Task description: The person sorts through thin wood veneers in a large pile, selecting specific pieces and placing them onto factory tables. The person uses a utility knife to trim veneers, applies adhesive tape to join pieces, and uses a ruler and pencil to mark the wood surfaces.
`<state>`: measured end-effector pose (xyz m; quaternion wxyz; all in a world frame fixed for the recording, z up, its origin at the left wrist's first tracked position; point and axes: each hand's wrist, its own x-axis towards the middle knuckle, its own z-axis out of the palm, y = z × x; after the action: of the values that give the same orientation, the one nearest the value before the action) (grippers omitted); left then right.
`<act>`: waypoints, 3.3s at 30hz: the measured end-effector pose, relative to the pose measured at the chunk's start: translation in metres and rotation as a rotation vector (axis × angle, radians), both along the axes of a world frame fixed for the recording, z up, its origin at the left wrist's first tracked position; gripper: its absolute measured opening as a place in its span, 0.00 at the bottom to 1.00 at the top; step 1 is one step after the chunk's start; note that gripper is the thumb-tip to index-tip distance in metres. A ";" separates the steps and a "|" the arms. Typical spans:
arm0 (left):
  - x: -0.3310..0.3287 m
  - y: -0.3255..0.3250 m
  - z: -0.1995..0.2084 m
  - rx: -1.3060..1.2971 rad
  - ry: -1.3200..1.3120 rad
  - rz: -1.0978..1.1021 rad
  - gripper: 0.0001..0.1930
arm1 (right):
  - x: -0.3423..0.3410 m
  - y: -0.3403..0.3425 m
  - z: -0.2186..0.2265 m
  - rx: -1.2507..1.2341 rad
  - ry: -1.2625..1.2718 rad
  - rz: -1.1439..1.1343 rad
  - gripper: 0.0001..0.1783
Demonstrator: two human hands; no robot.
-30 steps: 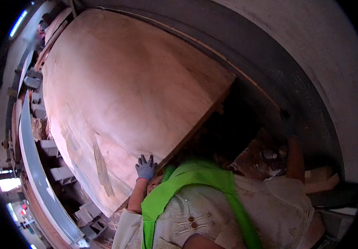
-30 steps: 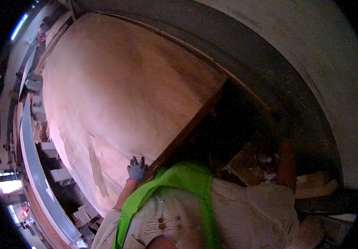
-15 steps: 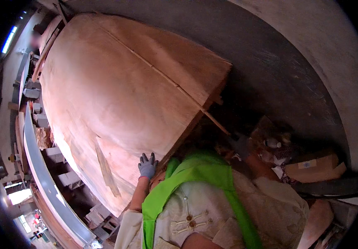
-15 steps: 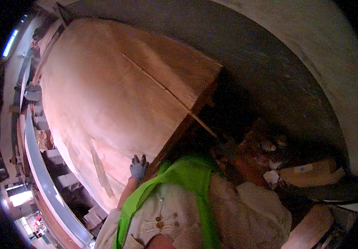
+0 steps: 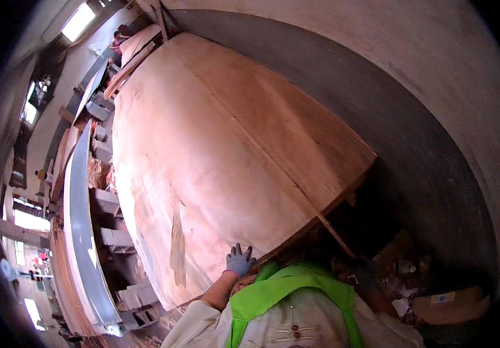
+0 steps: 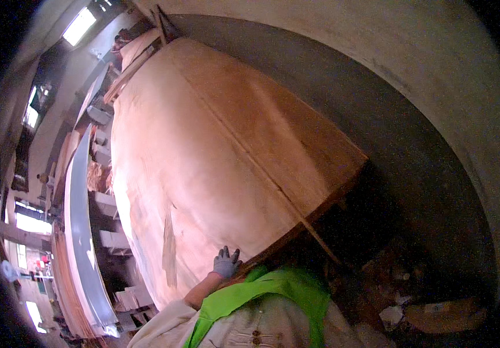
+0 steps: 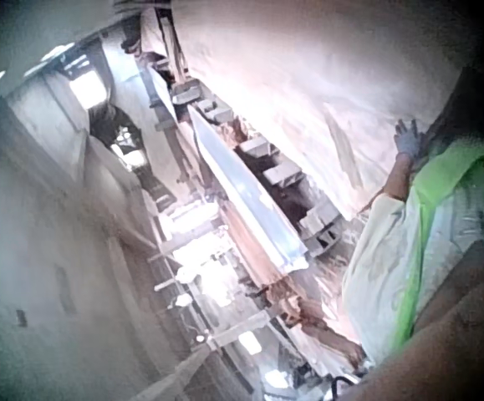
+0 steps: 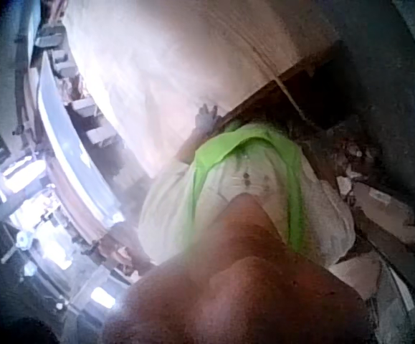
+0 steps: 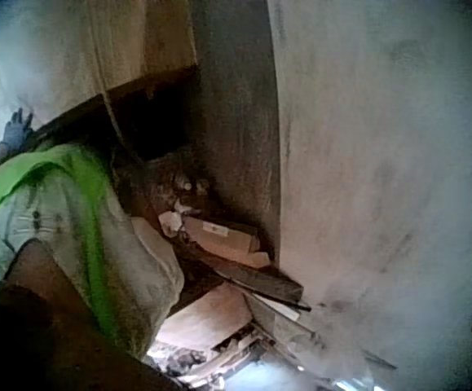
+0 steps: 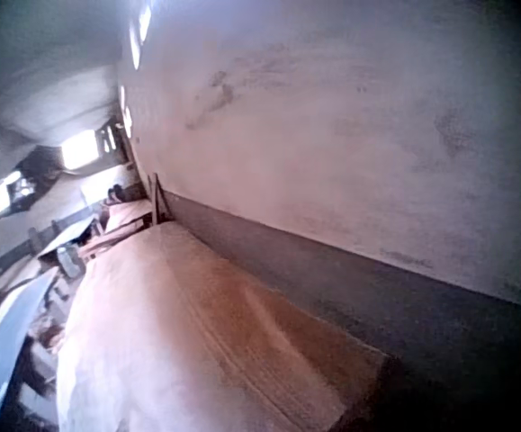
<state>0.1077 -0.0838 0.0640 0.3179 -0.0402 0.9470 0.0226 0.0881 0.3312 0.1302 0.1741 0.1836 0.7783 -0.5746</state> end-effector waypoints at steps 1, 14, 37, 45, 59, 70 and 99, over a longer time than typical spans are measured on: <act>0.000 -0.001 0.001 -0.006 0.000 0.005 0.31 | -0.011 -0.007 0.003 -0.052 0.014 0.012 0.26; -0.008 0.002 -0.013 0.003 0.019 -0.111 0.30 | -0.019 0.096 -0.087 0.675 -0.024 -0.276 0.28; -0.012 -0.010 0.018 0.158 0.138 0.066 0.24 | 0.002 0.111 -0.128 0.723 0.014 0.141 0.25; 0.039 -0.165 0.018 -0.175 0.710 0.802 0.37 | -0.041 0.040 -0.115 0.716 0.081 0.249 0.24; 0.079 -0.285 0.005 -0.229 0.416 0.777 0.15 | -0.024 -0.109 -0.069 0.730 0.065 0.407 0.22; 0.098 -0.310 0.057 -0.017 0.777 0.839 0.14 | 0.075 -0.132 -0.052 0.636 0.018 0.500 0.21; 0.384 -0.120 -0.043 -0.205 0.457 1.513 0.32 | 0.092 0.085 0.160 1.044 0.351 0.271 0.17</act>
<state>0.4920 -0.2041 0.0208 0.0089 -0.6956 0.7020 0.1526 0.1797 0.4162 0.2902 0.0003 0.0456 0.9931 -0.1078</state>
